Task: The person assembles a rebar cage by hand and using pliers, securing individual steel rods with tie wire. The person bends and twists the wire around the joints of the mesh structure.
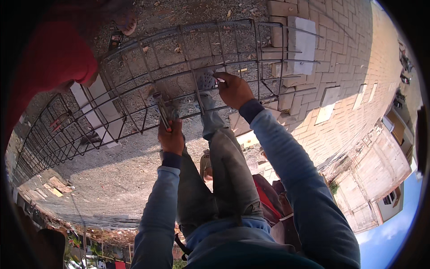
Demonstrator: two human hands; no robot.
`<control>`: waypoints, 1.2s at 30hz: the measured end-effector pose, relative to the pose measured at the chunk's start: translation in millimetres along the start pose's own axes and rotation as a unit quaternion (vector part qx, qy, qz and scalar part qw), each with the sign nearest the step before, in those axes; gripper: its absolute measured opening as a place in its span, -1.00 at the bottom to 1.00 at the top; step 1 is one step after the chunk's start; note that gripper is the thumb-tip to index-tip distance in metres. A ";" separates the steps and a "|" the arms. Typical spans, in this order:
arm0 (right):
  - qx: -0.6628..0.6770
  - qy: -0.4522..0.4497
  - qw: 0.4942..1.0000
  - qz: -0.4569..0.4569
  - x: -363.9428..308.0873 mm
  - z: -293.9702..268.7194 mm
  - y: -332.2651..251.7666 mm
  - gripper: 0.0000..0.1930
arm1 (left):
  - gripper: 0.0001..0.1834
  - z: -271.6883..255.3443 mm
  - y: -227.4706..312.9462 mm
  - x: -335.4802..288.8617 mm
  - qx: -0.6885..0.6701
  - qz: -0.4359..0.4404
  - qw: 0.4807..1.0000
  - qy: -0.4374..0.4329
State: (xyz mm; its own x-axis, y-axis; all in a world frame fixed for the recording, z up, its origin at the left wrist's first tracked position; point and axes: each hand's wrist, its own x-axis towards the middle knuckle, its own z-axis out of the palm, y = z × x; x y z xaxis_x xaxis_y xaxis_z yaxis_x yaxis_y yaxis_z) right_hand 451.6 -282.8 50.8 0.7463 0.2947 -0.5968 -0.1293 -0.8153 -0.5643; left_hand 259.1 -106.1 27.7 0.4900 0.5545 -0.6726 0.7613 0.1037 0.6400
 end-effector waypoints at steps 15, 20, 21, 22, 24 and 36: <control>-0.058 -0.103 0.993 -0.021 -84.6 16.4 -43.0 -0.76 | -0.80 -3.0 51.0 5.8 0.154 0.127 0.972 -0.125; -0.089 -0.095 0.990 0.045 -79.7 15.9 -18.5 -0.69 | -0.69 5.7 48.6 7.1 0.215 0.064 0.974 -0.028; -0.082 -0.074 0.993 0.037 -77.7 11.4 -15.3 -0.69 | -0.65 5.0 42.0 12.9 0.239 0.071 0.968 -0.015; -0.075 -0.052 0.995 0.035 -75.6 6.6 -12.4 -0.68 | -0.65 5.1 36.6 17.7 0.244 0.065 0.967 0.002; -0.057 -0.010 0.998 0.000 -68.4 -1.3 -15.3 -0.72 | -0.59 0.8 29.3 26.9 0.213 0.035 0.975 0.054; -0.034 -0.003 0.999 -0.013 -28.8 -6.7 -1.6 -0.68 | -0.49 -14.8 -24.2 68.8 0.249 0.109 0.957 0.102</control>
State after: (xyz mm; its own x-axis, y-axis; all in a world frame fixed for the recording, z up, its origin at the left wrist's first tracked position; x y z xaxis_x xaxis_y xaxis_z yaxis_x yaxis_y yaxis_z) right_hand 434.7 -293.3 72.8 0.7445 0.3190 -0.5865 -0.0648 -0.8398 -0.5390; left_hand 268.1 -58.2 -28.5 0.6060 0.6736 -0.4232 0.7830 -0.4111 0.4668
